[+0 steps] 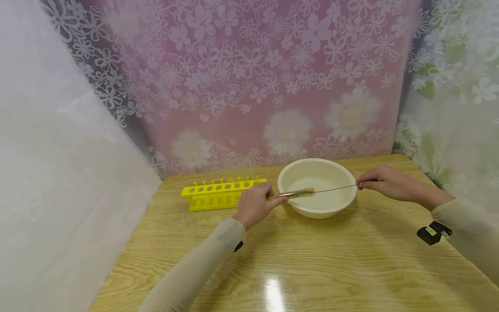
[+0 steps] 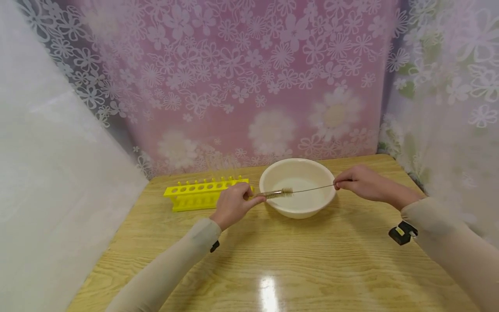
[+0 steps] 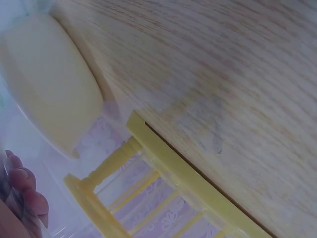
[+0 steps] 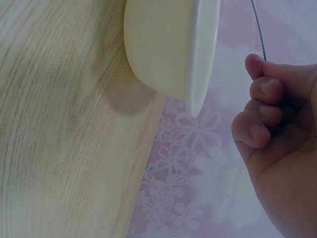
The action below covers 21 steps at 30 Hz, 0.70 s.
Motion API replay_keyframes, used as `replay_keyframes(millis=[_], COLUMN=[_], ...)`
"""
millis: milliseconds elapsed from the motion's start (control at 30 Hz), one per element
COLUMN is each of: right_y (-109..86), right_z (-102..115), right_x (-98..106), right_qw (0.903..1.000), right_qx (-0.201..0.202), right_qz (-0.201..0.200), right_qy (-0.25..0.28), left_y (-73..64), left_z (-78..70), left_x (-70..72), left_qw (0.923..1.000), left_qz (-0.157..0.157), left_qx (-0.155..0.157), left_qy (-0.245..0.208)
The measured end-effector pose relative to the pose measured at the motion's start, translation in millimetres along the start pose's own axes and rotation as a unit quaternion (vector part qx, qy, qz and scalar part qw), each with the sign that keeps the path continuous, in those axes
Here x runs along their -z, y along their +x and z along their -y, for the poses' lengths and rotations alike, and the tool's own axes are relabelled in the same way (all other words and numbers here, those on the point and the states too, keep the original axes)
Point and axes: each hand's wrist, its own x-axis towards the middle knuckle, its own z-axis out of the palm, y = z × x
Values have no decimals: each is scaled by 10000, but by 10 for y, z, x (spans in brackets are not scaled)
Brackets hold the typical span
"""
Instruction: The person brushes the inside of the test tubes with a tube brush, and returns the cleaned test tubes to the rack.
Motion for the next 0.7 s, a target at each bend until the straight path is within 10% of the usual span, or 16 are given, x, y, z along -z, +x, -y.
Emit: replay_keyframes(millis=[700], right_y=[377], right_z=[442], right_x=[-453], right_qw=[9941], right_qx=[149], right_qz=[645], right_qy=[857], left_y=[144], left_z=[-313], left_x=[-72], left_qw=[9992], left_qz=[193], left_qx=[-162], left_qy=[314])
